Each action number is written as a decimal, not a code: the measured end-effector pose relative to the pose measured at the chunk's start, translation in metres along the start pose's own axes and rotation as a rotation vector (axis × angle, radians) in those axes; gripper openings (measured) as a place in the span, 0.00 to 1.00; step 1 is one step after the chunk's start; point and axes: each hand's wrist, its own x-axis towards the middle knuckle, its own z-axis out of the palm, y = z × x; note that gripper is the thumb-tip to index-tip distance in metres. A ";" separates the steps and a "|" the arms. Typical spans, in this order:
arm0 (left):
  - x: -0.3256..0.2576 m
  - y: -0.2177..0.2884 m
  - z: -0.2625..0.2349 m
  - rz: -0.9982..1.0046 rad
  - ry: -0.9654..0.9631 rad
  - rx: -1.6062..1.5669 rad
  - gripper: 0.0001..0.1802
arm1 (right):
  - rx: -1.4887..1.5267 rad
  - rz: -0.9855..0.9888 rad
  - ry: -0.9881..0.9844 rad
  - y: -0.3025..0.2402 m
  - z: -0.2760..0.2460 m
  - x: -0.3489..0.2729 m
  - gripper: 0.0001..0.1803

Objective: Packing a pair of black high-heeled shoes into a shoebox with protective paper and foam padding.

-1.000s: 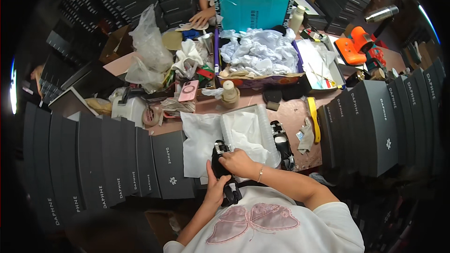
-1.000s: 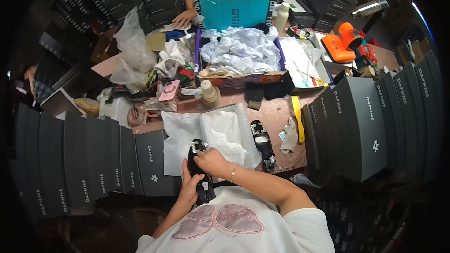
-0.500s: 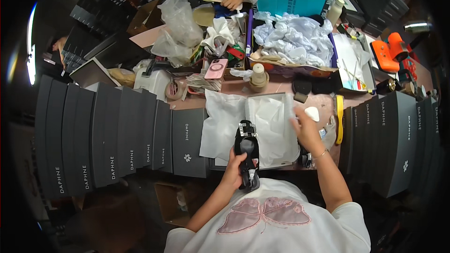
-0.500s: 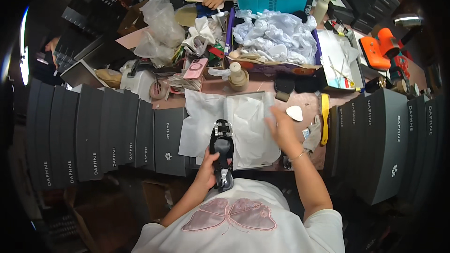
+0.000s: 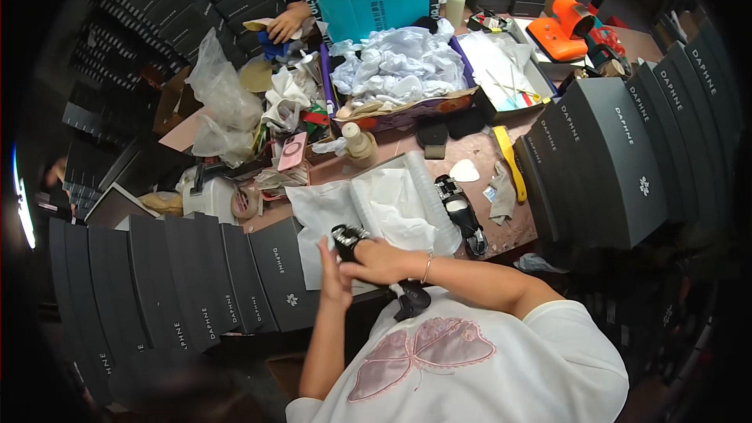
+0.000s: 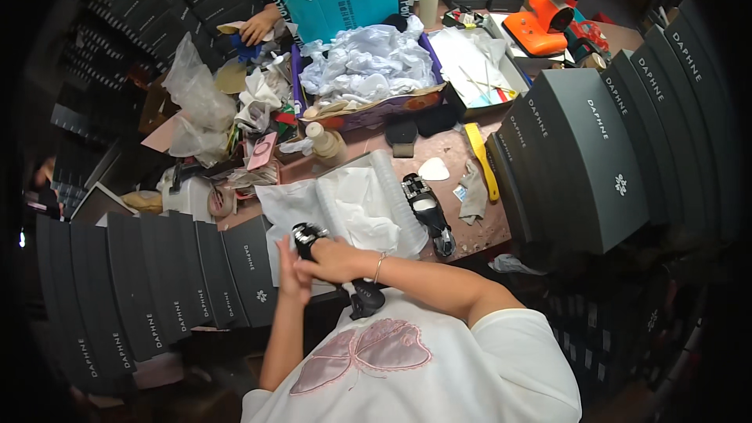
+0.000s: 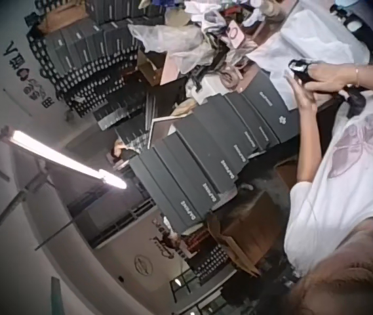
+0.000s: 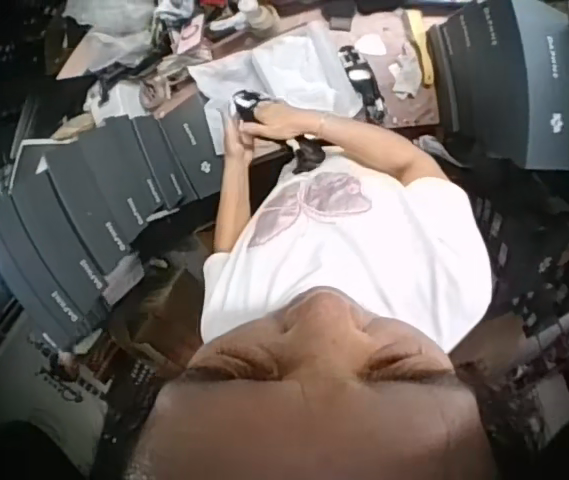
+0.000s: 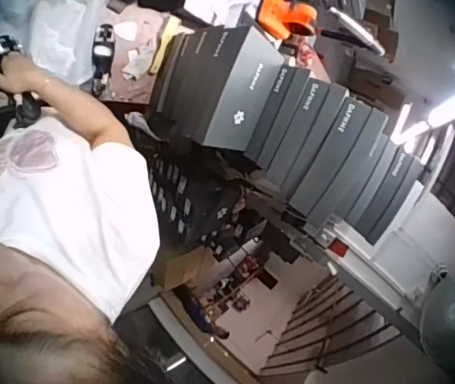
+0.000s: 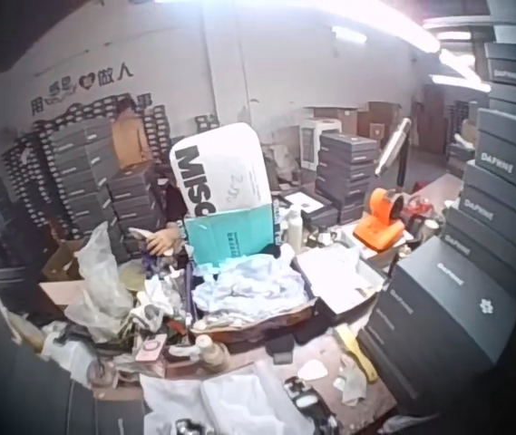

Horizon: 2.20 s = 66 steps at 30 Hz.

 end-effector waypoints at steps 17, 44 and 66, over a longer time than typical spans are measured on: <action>0.033 0.029 -0.027 0.108 0.211 -0.069 0.34 | -0.014 0.043 -0.284 -0.036 0.000 0.044 0.56; 0.129 0.020 -0.035 0.294 0.239 1.226 0.22 | -0.629 0.433 0.442 0.264 -0.140 -0.097 0.32; 0.041 -0.169 0.145 0.565 -1.108 1.559 0.28 | -0.988 -0.067 -0.048 0.223 -0.083 -0.100 0.05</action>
